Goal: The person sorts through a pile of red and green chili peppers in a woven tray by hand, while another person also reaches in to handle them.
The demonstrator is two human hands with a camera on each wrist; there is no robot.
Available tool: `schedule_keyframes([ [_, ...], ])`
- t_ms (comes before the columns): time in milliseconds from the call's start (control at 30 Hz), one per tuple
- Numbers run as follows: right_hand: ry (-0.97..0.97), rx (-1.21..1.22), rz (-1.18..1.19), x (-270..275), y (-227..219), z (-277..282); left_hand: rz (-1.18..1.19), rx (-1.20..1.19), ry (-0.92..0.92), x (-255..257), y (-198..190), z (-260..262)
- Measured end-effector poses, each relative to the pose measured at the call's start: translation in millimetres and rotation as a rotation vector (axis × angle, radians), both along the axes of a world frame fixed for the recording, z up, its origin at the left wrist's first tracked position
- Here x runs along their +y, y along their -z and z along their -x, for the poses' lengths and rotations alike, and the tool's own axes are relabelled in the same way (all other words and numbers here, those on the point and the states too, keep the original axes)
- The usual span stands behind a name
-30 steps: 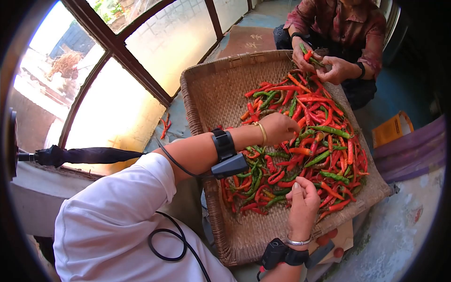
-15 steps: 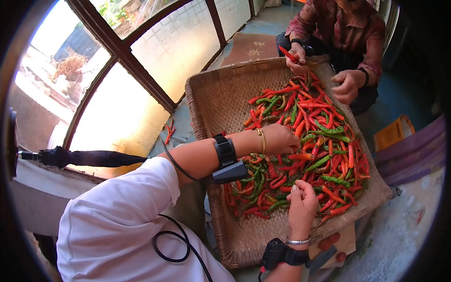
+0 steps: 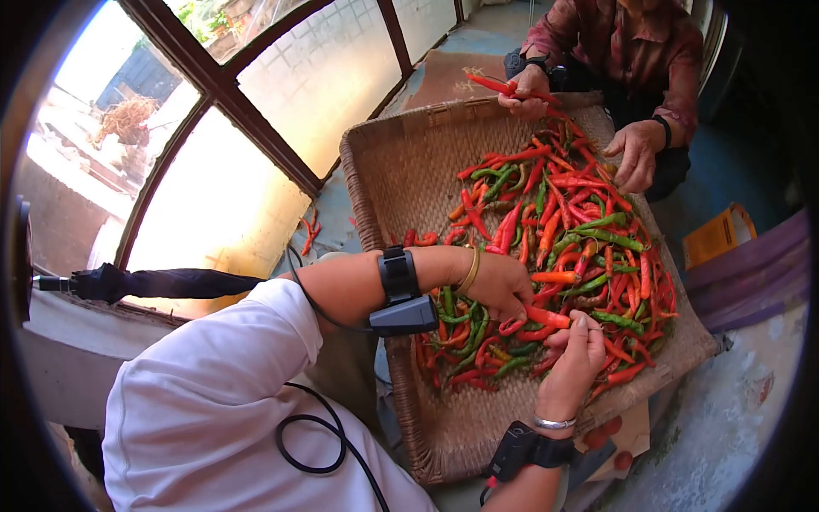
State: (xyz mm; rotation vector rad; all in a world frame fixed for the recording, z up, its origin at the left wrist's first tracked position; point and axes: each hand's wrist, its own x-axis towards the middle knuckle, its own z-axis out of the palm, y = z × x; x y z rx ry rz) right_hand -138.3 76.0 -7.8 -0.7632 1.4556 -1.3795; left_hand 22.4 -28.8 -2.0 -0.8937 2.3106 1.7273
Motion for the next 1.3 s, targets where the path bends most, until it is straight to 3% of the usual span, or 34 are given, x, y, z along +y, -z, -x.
schedule_keyframes([
  [67, 0.098, -0.068, 0.02, -0.7, -1.1, -0.7, 0.029, 0.084, -0.162, -16.5, -0.8, -2.1],
  [133, 0.089, -0.067, 0.017, -0.5, 0.2, 1.4, -0.017, 0.333, -0.489, -34.8, -2.2, -0.2],
  [167, 0.082, -0.063, 0.02, -0.5, 0.9, 3.0, -0.165, 0.601, -0.739, -39.8, -2.6, 3.8],
  [233, 0.064, -0.056, 0.023, -0.7, 3.1, 3.2, 0.601, 0.383, -0.743, -61.2, 13.9, 3.5],
  [267, 0.057, -0.061, 0.021, -0.9, 4.0, 2.6, 0.599, 0.386, -0.744, -61.6, 19.6, 3.6],
  [333, 0.05, -0.064, 0.012, -0.3, 3.8, 3.5, 0.833, -0.255, -0.301, -42.3, 6.4, 3.2],
  [367, 0.039, -0.068, 0.007, -0.4, 2.8, 3.8, 0.83, -0.256, -0.3, -38.7, 10.9, 5.2],
  [433, 0.033, -0.079, 0.0, -0.6, 2.6, 4.2, 0.835, -0.487, 0.128, -31.1, 16.5, 8.6],
  [667, -0.082, -0.078, -0.015, 2.4, 2.4, 4.9, 0.91, -0.502, 0.104, -30.7, 41.3, 4.5],
  [933, -0.098, -0.029, 0.002, 0.9, 3.5, 4.2, 0.899, -0.548, 0.269, -25.8, 8.6, 2.5],
  [1000, -0.072, -0.014, -0.009, 0.9, 1.0, -1.6, 0.943, -0.106, -0.078, -24.2, 7.2, -5.4],
  [1100, -0.079, 0.012, -0.043, -1.0, 5.4, 0.2, 0.738, 0.136, -0.215, -21.6, -7.0, -8.0],
  [1167, -0.107, 0.034, -0.063, -1.6, 7.0, -0.6, 0.581, 0.237, -0.319, -22.8, -6.6, -6.6],
  [1300, -0.112, 0.036, -0.062, -2.3, 6.6, -2.8, 0.33, 0.152, -0.494, -39.2, -14.6, -8.1],
])
